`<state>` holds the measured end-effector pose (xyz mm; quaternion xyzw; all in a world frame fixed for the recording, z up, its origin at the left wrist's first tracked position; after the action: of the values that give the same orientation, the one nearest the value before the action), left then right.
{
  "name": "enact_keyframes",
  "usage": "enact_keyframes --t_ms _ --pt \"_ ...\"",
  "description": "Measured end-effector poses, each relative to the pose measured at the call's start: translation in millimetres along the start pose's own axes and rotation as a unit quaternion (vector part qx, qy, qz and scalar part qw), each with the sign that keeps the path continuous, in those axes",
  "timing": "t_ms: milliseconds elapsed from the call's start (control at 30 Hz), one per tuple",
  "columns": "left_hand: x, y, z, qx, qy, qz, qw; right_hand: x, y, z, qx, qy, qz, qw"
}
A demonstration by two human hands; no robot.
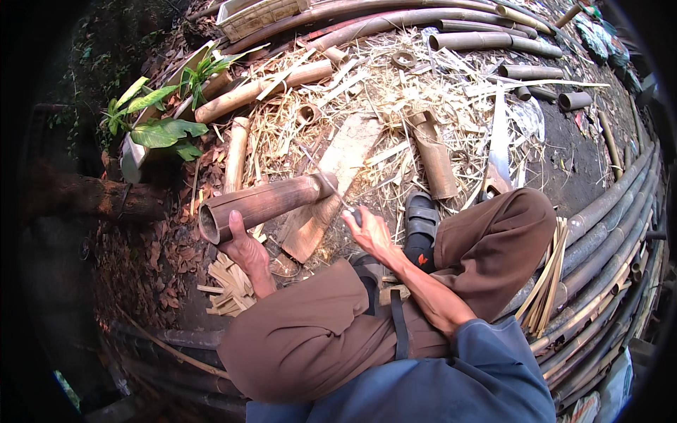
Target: The person sits on the ground and uses a knife to cut and split bamboo pieces. They repeatedly position bamboo sections, strike them with the knife, and separate the split pieces, accumulating small bamboo strips on the ground.
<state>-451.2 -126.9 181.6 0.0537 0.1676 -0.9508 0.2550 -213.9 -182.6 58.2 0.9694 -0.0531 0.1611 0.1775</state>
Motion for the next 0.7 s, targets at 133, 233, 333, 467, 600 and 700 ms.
enact_keyframes --t_ms 133,233,333,467,600,700 --pt "2.7 10.9 11.2 0.041 0.009 -0.089 0.995 -15.0 18.8 -52.5 0.165 0.021 -0.042 0.985" --pt "17.5 13.0 4.5 0.041 0.006 -0.099 0.994 -17.7 2.4 -13.4 0.084 -0.005 -0.066 0.994" --pt "27.0 10.3 8.4 0.043 0.032 -0.107 0.993 -0.4 -28.0 43.7 -0.058 -0.006 -0.038 0.998" --pt "33.1 16.5 12.5 0.046 0.023 -0.150 0.987 -4.7 14.7 -22.7 0.047 0.024 -0.084 0.995" --pt "34.5 19.7 12.4 0.065 0.016 -0.128 0.990 15.1 -26.9 61.6 -0.054 0.051 -0.004 0.997" --pt "34.7 28.1 16.7 0.072 0.010 -0.075 0.995 6.7 11.5 -3.1 -0.003 0.008 -0.065 0.998"
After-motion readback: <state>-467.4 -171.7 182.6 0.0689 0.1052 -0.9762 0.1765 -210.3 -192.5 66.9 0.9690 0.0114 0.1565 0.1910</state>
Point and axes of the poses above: each hand's wrist, its own y-axis away from the middle knuckle, its own x-axis out of the back of the hand, z = x × y, the point moved 3 cm from there along -y, towards the middle knuckle, and after that the axes turned 6 degrees about -y, right-handed, at the moved point
